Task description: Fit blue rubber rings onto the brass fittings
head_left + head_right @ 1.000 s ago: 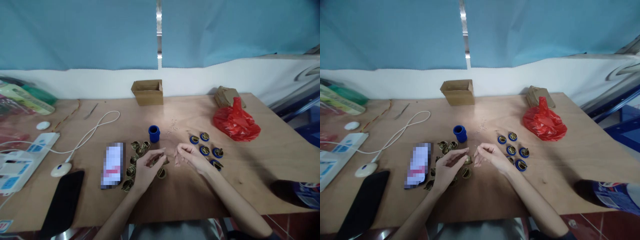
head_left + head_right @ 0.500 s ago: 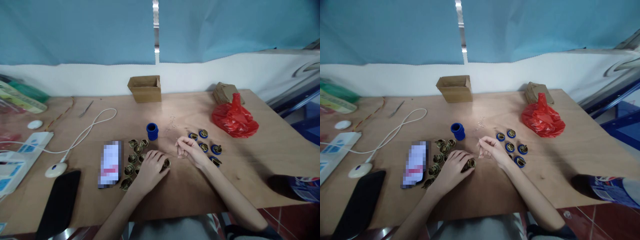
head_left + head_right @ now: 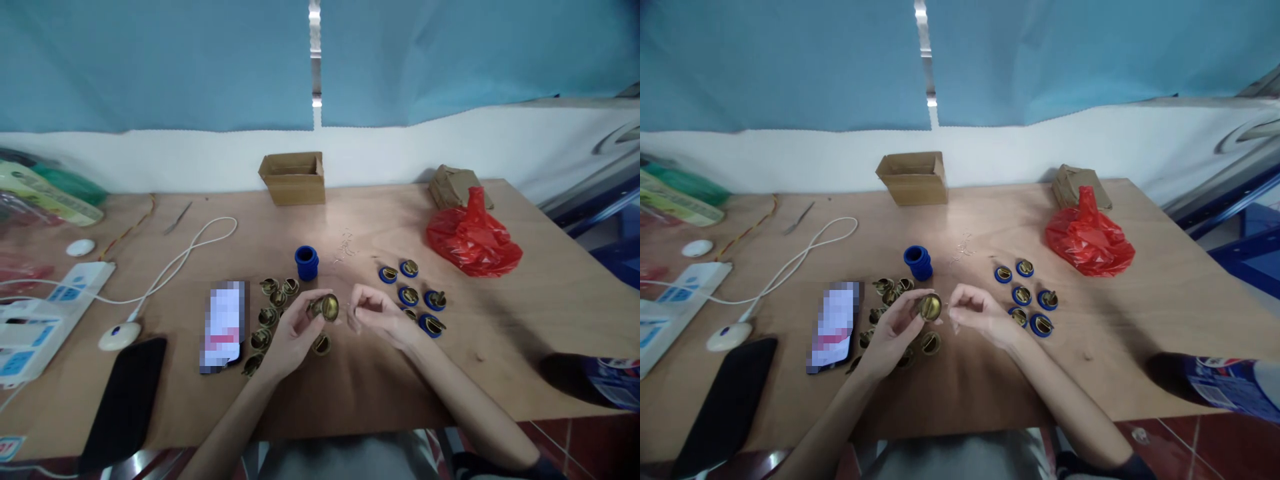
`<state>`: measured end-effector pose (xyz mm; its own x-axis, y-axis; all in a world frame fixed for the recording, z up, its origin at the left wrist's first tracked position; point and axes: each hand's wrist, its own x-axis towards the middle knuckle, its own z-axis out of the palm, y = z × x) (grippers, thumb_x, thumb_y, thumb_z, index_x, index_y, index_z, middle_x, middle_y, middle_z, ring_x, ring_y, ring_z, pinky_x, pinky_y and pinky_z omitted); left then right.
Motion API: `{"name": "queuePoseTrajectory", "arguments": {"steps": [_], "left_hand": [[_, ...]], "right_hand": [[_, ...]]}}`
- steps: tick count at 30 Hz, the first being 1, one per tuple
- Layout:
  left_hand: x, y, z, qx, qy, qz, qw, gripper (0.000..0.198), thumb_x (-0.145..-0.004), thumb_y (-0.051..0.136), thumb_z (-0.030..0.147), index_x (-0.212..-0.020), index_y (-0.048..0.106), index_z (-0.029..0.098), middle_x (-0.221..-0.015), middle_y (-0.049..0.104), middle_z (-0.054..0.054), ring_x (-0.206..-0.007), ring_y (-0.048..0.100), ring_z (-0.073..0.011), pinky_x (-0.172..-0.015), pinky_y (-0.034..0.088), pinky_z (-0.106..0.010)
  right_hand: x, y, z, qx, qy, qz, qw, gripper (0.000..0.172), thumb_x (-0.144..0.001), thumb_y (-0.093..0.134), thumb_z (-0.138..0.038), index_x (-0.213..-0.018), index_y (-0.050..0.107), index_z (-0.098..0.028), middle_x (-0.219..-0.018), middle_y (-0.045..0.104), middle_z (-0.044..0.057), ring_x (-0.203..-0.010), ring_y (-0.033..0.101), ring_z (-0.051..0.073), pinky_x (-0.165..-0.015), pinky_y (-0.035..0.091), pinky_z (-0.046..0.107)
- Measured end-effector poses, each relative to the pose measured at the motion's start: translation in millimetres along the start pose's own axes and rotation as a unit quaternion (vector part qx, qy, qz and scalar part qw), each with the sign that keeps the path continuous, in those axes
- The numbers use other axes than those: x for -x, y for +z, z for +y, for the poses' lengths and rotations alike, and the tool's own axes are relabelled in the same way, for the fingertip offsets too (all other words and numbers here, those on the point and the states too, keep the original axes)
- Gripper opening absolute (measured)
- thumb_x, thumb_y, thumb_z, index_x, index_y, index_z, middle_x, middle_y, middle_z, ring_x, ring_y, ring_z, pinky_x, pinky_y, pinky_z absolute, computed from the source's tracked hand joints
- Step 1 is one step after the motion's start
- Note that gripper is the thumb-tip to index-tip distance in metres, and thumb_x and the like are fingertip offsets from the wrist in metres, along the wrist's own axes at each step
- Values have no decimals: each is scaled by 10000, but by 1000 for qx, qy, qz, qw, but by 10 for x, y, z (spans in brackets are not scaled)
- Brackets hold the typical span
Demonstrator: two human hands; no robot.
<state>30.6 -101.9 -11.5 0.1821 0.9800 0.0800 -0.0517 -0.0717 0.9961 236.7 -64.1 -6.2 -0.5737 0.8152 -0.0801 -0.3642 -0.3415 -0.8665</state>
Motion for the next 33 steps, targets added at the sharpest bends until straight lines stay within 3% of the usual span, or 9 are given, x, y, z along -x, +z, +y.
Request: {"name": "queuePoseTrajectory", "arguments": {"steps": [6, 11, 17, 27, 33], "left_hand": [[22, 35, -60, 13, -13, -14, 1000, 330, -962, 613, 355, -1268, 638, 236, -1133, 677, -84, -975, 666, -201, -850, 585, -320], [19, 65, -93, 4, -19, 12, 1000, 298, -942, 637, 362, -1196, 690, 213, -1072, 700, -82, -946, 667, -205, -853, 591, -338], [12, 93, -88, -4, -31, 32, 999, 233, -850, 708, 259, -1071, 745, 195, -946, 730, -56, -843, 666, -179, -733, 569, -273], [11, 84, -70, 26, -20, 42, 999, 197, -804, 744, 185, -1001, 739, 195, -1010, 756, -55, -896, 695, -175, -751, 545, -253], [-2, 63, -103, 28, 14, 52, 998, 175, -835, 733, 196, -1009, 736, 209, -1032, 766, -49, -984, 704, -185, -854, 553, -282]], "right_hand": [[37, 25, -69, 91, -10, -25, 995, 346, -864, 769, -492, -830, 591, -196, -726, 625, -18, -550, 459, 90, -532, 342, 233], [39, 39, -73, 110, 5, -35, 993, 336, -927, 689, -505, -835, 593, -196, -658, 560, -43, -524, 408, 85, -517, 292, 234], [-4, 47, 22, 79, 12, -23, 997, 345, -929, 692, -481, -790, 564, -193, -576, 508, -73, -473, 355, 72, -486, 248, 235], [2, 0, 62, 98, 3, -24, 995, 312, -862, 783, -435, -850, 597, -185, -721, 610, -30, -605, 508, 98, -594, 374, 238], [22, 1, 55, 153, -32, -38, 987, 240, -916, 734, -375, -888, 583, -191, -780, 611, -23, -654, 518, 102, -620, 372, 236]]}}
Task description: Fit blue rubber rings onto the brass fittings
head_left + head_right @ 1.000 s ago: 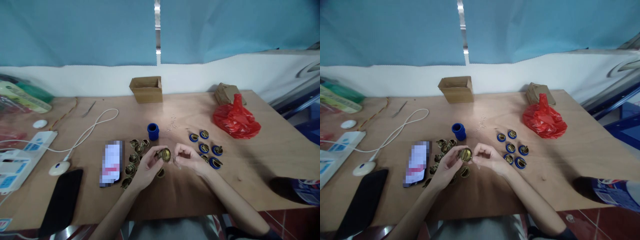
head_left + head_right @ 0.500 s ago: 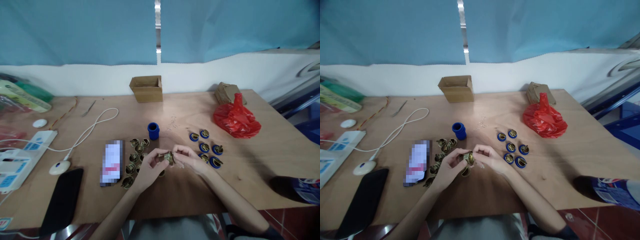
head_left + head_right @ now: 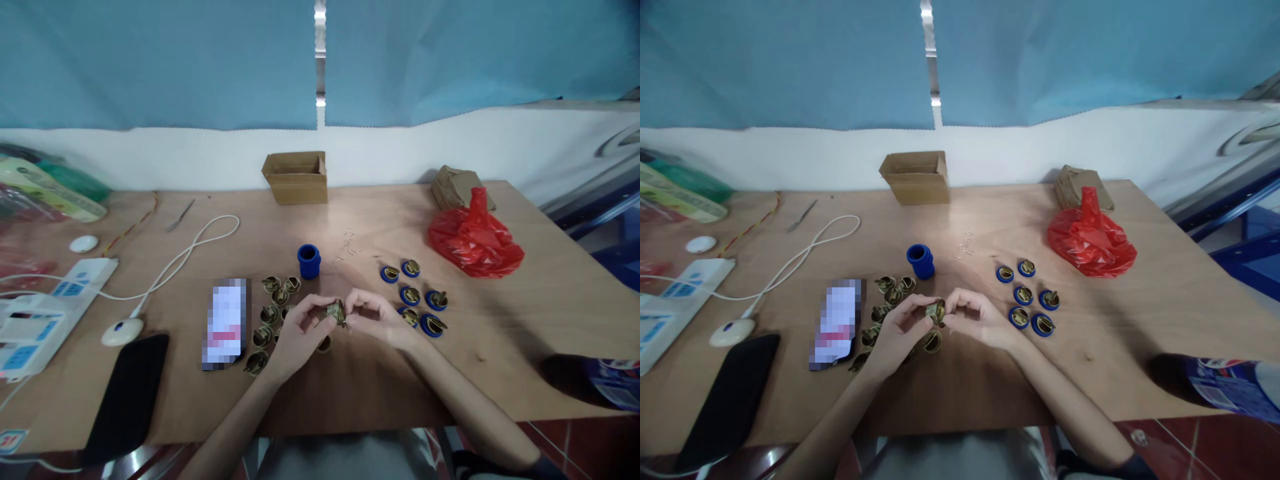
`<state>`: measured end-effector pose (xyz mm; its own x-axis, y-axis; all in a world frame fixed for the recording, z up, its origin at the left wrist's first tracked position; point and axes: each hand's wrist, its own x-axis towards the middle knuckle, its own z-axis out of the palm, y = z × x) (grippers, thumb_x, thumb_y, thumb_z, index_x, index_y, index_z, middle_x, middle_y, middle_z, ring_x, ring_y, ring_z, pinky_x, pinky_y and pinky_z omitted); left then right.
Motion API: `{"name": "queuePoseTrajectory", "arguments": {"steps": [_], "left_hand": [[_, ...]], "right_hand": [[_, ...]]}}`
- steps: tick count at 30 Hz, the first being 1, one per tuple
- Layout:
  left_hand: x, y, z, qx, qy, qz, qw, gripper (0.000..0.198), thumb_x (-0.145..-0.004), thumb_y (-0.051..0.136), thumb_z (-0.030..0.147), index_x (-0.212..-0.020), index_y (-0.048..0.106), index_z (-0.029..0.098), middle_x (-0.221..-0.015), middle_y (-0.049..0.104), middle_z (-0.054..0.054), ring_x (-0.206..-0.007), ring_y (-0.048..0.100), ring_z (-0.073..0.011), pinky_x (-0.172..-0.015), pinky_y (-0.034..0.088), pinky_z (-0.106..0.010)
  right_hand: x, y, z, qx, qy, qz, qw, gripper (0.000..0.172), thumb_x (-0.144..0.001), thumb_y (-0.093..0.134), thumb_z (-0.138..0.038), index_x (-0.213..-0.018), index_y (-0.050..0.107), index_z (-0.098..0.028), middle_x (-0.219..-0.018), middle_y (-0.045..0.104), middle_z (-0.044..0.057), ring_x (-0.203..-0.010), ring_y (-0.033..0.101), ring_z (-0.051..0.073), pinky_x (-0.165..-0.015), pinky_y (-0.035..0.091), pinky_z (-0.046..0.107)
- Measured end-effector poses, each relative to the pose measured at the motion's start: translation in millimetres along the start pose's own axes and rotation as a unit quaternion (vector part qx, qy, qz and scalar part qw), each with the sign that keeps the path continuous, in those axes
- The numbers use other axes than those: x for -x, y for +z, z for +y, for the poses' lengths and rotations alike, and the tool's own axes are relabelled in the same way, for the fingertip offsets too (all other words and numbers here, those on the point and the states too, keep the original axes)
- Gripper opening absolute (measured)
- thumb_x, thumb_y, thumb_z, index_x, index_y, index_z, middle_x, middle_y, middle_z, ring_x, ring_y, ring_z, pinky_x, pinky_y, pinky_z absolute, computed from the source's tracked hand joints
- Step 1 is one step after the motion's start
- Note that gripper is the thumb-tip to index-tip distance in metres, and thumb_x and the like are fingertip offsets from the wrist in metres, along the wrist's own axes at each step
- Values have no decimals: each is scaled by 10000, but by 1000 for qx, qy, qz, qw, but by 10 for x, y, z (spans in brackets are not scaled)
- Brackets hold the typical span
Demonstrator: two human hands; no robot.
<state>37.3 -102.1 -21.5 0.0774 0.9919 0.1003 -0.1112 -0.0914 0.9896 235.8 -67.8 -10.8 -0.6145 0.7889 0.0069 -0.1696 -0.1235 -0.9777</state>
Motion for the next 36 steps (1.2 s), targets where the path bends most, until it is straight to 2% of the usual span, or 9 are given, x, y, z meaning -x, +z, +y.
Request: {"name": "queuePoseTrajectory", "arguments": {"steps": [6, 10, 13, 16, 21, 25, 30, 36], "left_hand": [[16, -16, -8, 2, 10, -8, 1000, 165, -882, 719, 234, -1045, 730, 211, -1041, 753, -50, -967, 690, -167, -868, 538, -265], [29, -35, 8, 11, 29, -26, 999, 180, -913, 701, 261, -1085, 708, 209, -1061, 727, -66, -990, 680, -179, -876, 528, -270], [27, -56, 18, 18, 33, -49, 998, 192, -942, 673, 267, -1125, 688, 213, -1121, 700, -84, -1057, 663, -200, -923, 513, -294], [9, -81, 20, 42, 46, -86, 994, 203, -975, 628, 269, -1169, 669, 225, -1180, 667, -93, -1135, 630, -209, -988, 481, -309], [-25, -124, 5, 98, 70, -146, 982, 197, -978, 628, 287, -1166, 648, 233, -1193, 641, -105, -1163, 602, -226, -981, 465, -320], [-24, -156, 15, 115, 74, -159, 978, 153, -965, 651, 293, -1101, 660, 223, -1158, 643, -108, -1068, 615, -208, -915, 475, -304], [6, -175, 68, 128, 59, -177, 974, 111, -968, 649, 302, -1029, 656, 210, -1133, 634, -102, -1022, 612, -187, -865, 475, -267], [11, -192, 93, 117, 53, -177, 976, 114, -962, 654, 317, -960, 653, 202, -1086, 642, -97, -934, 614, -177, -810, 487, -264]], "right_hand": [[6, 52, -53, 37, -37, -2, 999, 207, -966, 659, -362, -909, 552, -195, -801, 599, -17, -679, 529, 107, -636, 399, 238], [4, 111, -125, 161, -83, 35, 983, 135, -974, 612, -287, -886, 562, -197, -818, 594, -7, -726, 555, 124, -680, 442, 254], [26, 158, -179, 292, -149, 58, 943, 86, -961, 595, -202, -880, 563, -202, -806, 606, -7, -730, 573, 131, -707, 459, 264], [62, 213, -236, 398, -206, 62, 892, 85, -961, 585, -178, -888, 551, -205, -777, 599, -5, -697, 567, 137, -668, 460, 263], [88, 293, -333, 482, -286, 45, 827, 114, -981, 532, -130, -892, 555, -199, -768, 622, 20, -707, 577, 158, -651, 494, 274], [97, 316, -377, 518, -300, 21, 801, 187, -1006, 516, -138, -834, 584, -167, -760, 625, 56, -725, 584, 174, -665, 524, 286], [130, 331, -360, 561, -307, 2, 769, 273, -1015, 487, -128, -775, 618, -149, -753, 634, 74, -769, 601, 190, -766, 555, 326], [144, 346, -364, 574, -292, -11, 765, 262, -1006, 474, -110, -818, 648, -165, -788, 674, 71, -773, 615, 191, -778, 572, 343]]}}
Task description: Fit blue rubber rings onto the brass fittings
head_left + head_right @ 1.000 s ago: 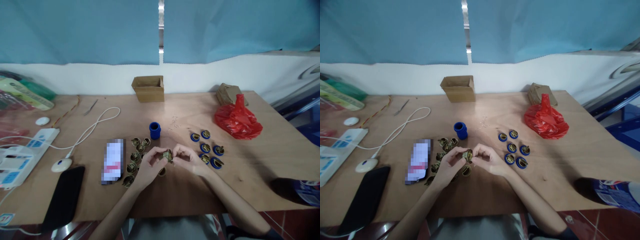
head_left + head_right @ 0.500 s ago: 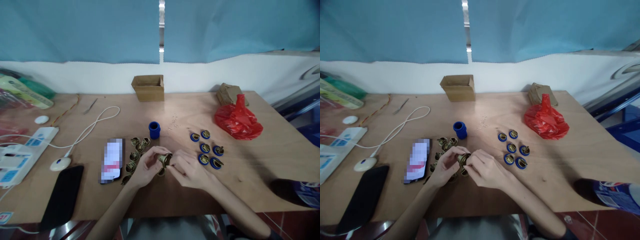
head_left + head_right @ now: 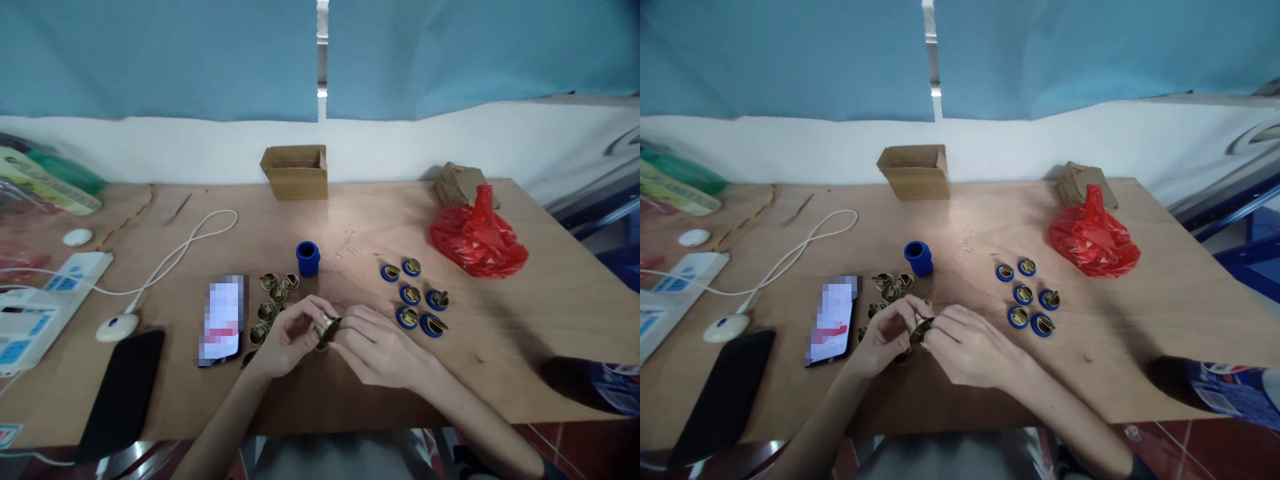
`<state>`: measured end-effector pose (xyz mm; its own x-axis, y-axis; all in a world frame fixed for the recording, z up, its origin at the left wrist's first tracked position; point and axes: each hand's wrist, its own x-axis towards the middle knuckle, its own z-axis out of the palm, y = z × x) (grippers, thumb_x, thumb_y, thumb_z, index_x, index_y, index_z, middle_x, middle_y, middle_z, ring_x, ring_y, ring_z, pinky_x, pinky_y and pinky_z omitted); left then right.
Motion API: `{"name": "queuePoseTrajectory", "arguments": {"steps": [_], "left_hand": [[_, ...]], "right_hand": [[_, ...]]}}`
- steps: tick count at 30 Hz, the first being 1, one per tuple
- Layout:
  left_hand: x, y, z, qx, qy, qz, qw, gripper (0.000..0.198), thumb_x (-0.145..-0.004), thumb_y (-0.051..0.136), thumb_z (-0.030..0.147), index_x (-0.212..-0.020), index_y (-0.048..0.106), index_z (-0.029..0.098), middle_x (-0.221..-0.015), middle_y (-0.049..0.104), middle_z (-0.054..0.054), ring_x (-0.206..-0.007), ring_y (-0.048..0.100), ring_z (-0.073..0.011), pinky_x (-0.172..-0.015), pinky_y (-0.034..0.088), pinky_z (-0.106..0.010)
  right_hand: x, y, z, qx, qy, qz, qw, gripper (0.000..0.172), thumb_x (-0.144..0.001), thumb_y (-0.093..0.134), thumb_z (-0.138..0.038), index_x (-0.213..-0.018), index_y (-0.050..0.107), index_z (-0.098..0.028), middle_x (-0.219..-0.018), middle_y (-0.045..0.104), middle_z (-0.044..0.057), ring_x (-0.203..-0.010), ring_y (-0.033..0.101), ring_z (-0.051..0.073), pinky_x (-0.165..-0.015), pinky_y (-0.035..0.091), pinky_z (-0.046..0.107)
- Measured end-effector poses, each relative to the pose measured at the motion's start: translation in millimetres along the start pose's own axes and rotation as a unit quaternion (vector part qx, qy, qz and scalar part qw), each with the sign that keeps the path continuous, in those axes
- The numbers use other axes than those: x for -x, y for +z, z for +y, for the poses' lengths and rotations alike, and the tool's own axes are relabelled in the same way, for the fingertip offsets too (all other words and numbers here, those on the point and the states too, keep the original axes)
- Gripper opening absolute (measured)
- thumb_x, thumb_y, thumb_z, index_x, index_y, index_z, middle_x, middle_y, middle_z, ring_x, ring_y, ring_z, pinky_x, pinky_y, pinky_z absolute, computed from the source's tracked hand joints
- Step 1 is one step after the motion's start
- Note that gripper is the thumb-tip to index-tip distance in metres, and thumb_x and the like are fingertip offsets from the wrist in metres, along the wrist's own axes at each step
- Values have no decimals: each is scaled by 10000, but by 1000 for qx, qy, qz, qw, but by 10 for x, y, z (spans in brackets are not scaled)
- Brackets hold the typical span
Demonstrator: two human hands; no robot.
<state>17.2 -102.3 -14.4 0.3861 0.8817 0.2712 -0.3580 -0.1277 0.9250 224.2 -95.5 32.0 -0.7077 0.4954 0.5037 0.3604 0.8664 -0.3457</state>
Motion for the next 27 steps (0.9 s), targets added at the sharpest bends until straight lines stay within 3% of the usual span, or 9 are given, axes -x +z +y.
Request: {"name": "queuePoseTrajectory", "arguments": {"steps": [4, 7, 9, 12, 16, 20, 23, 27], "left_hand": [[-21, 2, -21, -16, -1, 23, 1000, 133, -956, 659, 337, -982, 666, 208, -1094, 655, -107, -975, 639, -208, -836, 512, -298], [-27, 17, -45, -22, 4, 47, 999, 140, -961, 653, 313, -1063, 663, 219, -1147, 670, -117, -1061, 646, -228, -901, 519, -324], [-26, 30, -53, -23, 1, 57, 998, 155, -967, 644, 298, -1101, 662, 222, -1171, 680, -118, -1100, 648, -233, -930, 521, -329], [-23, 51, -49, -23, -8, 60, 998, 185, -966, 648, 299, -1131, 670, 218, -1149, 704, -114, -1095, 667, -231, -942, 529, -325], [-20, 75, -39, -32, -25, 61, 997, 213, -959, 660, 327, -1132, 693, 208, -1090, 720, -106, -1046, 691, -226, -905, 548, -309], [-3, 86, -61, -33, -35, 60, 997, 230, -969, 647, 345, -1152, 690, 212, -1103, 721, -104, -1047, 693, -222, -900, 552, -303], [23, 63, -128, -35, -44, 84, 995, 237, -973, 641, 359, -1152, 682, 210, -1131, 722, -108, -1048, 690, -222, -903, 552, -308], [40, 8, -217, -35, -47, 144, 988, 227, -970, 651, 347, -1157, 684, 222, -1154, 720, -92, -1069, 680, -209, -945, 533, -307]], "right_hand": [[-21, -13, 7, -31, 26, 6, 999, 198, -1023, 477, -151, -917, 642, -180, -815, 683, 72, -792, 642, 203, -782, 582, 364], [-1, 29, 29, -101, 75, 51, 991, 91, -1024, 523, -199, -1076, 598, -197, -882, 697, 60, -811, 661, 195, -743, 579, 341], [29, 79, 51, -146, 116, 88, 979, 113, -1011, 578, -252, -1117, 556, -215, -860, 681, 26, -752, 653, 169, -693, 561, 300], [67, 143, 78, -179, 179, 123, 959, 190, -966, 673, -340, -1018, 528, -228, -729, 594, -40, -611, 582, 125, -584, 489, 241], [67, 159, 86, -190, 226, 126, 947, 274, -941, 698, -430, -894, 516, -232, -640, 500, -73, -545, 504, 103, -527, 413, 224], [67, 128, 81, -176, 189, 135, 957, 180, -972, 655, -379, -962, 561, -225, -641, 535, -62, -550, 531, 113, -536, 431, 236], [87, 128, 88, -96, 111, 124, 981, 67, -979, 611, -275, -948, 626, -218, -669, 601, -13, -569, 554, 139, -551, 461, 272], [114, 178, 98, 35, 30, 103, 994, 145, -969, 571, -241, -1034, 685, -180, -703, 654, 49, -604, 593, 187, -576, 514, 324]]}}
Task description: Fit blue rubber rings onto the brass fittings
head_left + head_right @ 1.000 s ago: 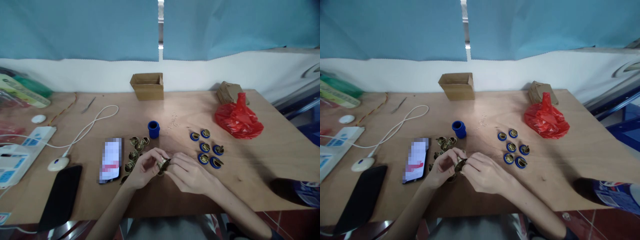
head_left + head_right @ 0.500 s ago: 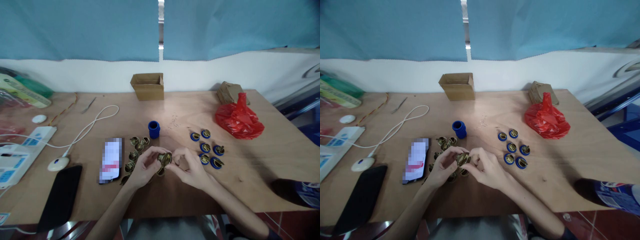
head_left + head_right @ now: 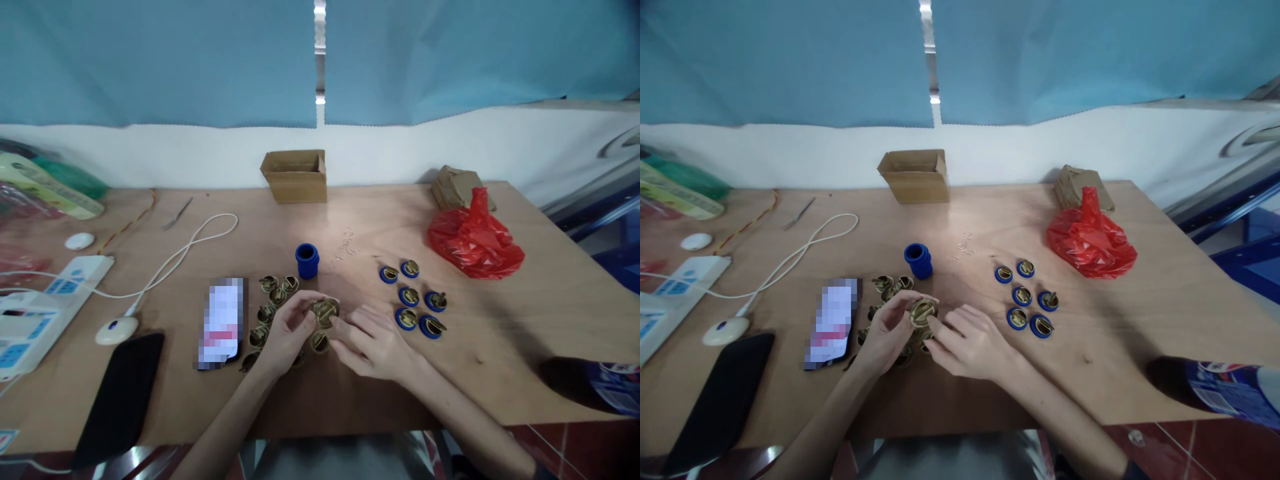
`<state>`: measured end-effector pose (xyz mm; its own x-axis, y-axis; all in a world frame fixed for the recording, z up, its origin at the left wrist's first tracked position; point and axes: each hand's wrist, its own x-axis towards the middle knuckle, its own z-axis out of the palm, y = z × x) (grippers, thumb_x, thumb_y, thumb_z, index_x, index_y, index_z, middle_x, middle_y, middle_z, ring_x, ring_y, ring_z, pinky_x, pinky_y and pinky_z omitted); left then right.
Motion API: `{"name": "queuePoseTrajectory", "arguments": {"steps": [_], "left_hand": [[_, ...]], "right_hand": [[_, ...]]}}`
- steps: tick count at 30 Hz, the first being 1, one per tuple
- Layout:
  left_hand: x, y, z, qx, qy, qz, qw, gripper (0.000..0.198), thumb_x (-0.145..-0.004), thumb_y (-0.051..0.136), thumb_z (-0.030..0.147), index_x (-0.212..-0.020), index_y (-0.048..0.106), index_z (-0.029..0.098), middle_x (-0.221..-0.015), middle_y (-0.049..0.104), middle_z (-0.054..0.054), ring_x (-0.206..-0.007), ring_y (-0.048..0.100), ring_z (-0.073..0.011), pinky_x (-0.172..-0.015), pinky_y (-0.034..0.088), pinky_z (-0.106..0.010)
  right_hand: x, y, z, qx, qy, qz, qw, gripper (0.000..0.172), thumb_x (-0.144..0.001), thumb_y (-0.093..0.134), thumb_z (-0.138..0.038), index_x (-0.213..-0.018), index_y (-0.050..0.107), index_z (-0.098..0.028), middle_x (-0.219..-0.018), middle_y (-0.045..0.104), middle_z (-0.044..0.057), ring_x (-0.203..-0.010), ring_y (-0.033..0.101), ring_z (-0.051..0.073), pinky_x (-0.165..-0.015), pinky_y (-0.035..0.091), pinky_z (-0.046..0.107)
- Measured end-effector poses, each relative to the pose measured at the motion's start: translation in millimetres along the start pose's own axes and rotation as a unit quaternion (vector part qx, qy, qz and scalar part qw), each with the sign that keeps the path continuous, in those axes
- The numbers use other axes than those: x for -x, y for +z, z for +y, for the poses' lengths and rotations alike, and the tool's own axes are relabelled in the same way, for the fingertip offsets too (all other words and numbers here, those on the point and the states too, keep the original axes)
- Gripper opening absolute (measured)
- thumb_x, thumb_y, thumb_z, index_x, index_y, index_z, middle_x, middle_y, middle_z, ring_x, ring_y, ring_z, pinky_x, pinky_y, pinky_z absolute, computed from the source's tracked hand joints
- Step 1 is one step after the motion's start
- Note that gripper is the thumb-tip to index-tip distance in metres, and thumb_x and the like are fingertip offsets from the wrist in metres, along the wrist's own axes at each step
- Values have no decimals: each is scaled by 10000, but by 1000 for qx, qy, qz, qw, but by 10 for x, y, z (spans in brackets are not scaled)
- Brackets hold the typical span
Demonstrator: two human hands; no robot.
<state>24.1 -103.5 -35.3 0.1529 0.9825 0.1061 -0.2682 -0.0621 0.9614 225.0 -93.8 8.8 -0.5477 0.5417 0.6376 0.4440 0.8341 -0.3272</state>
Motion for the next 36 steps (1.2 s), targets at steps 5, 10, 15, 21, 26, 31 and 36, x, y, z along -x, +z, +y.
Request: {"name": "queuePoseTrajectory", "arguments": {"steps": [5, 10, 15, 21, 26, 31, 36], "left_hand": [[-14, 57, 74, -54, 36, 26, 998, 182, -924, 706, 291, -1093, 710, 223, -1125, 730, -83, -1051, 687, -209, -921, 545, -309], [17, 185, 135, -239, 89, 62, 965, 339, -852, 753, 187, -1177, 682, 249, -1098, 739, -55, -1018, 697, -209, -949, 535, -344], [40, 195, 49, -390, 101, -17, 915, 668, -864, 682, 105, -1468, 465, 293, -1176, 716, -60, -1078, 665, -235, -982, 530, -419], [76, 202, -75, -429, 109, -93, 892, 669, -894, 616, 77, -1499, 414, 278, -1204, 671, -95, -1094, 637, -258, -963, 548, -454], [82, 219, -102, -461, 133, -119, 869, 690, -866, 628, 66, -1492, 407, 257, -1268, 679, -102, -1111, 617, -291, -965, 541, -469], [68, 221, -146, -522, 127, -127, 834, 617, -885, 612, 106, -1468, 435, 203, -1234, 707, -130, -1092, 634, -324, -944, 530, -495], [54, 215, -194, -550, 111, -125, 818, 366, -924, 615, 196, -1287, 572, 188, -1181, 705, -141, -1083, 650, -336, -933, 518, -506]], "right_hand": [[31, -7, -4, -29, 62, -19, 998, 296, -975, 572, -302, -1249, 593, -191, -869, 710, 70, -732, 671, 215, -678, 560, 354], [40, -145, 13, -69, 165, 44, 983, 227, -970, 575, -230, -1196, 555, -222, -729, 604, -21, -609, 603, 154, -628, 502, 294], [74, -180, 44, -71, 198, -75, 975, 129, -988, 568, -239, -1113, 586, -214, -747, 626, -4, -655, 621, 166, -620, 474, 283], [194, 37, 12, -71, 268, -175, 945, 88, -1000, 518, -251, -922, 517, -210, -747, 664, 8, -612, 630, 169, -561, 431, 262], [259, 141, 11, -85, 300, -171, 934, 77, -967, 543, -240, -977, 470, -217, -776, 681, 14, -615, 642, 178, -543, 408, 252], [322, 239, 94, -136, 307, -176, 925, 90, -966, 477, -128, -980, 459, -214, -841, 693, 41, -695, 671, 200, -602, 441, 275], [317, 247, 154, -161, 311, -166, 922, 132, -943, 485, -91, -929, 470, -221, -777, 649, -1, -623, 614, 162, -585, 417, 253]]}}
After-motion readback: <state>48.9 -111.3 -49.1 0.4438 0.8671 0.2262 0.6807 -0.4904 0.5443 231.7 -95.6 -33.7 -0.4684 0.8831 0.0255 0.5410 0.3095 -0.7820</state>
